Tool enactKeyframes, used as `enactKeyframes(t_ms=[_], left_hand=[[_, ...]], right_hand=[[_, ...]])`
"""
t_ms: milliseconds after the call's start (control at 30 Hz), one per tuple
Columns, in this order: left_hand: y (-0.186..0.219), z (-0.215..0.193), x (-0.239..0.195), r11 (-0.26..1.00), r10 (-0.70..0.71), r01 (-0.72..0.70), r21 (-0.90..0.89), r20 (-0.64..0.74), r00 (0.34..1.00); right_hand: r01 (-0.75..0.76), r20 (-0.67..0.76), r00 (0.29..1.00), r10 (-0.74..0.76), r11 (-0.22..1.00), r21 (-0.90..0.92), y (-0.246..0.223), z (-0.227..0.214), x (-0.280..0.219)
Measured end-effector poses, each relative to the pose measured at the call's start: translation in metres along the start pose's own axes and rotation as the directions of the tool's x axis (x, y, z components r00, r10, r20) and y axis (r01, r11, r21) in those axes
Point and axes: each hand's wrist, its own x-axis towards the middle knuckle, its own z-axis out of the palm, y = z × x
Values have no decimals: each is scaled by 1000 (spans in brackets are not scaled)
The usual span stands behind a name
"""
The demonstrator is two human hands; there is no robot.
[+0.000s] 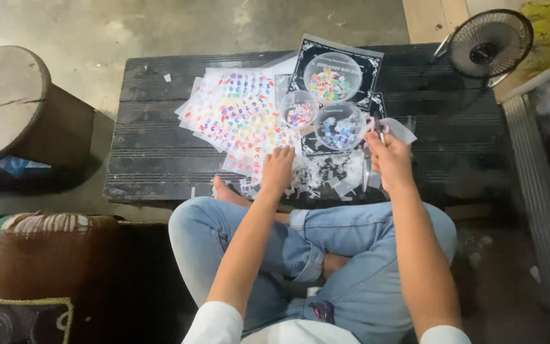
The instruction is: Peeling small circular stickers from a sheet and applying them to small white cards
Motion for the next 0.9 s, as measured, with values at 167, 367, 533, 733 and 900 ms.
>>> enactKeyframes(t_ms=[167,367,533,733,900], left_hand=[[-17,61,11,980,159,-136,143,-159,974],[-26,96,17,949,278,-193,250,-373,885],[-26,101,17,948,275,-185,258,-376,885],[-21,70,12,965,213,-156,210,-285,935],[-17,56,4,987,145,-124,106,-215,966]], right_hand=[[7,-64,998,-6,1000,22,13,-9,14],[15,-82,996,-24,995,-101,6,-4,6],[70,-113,989,-94,977,-200,39,-8,30],[151,-69,981,-179,943,-296,23,-3,19],[174,-64,976,-207,925,-337,25,-2,18]])
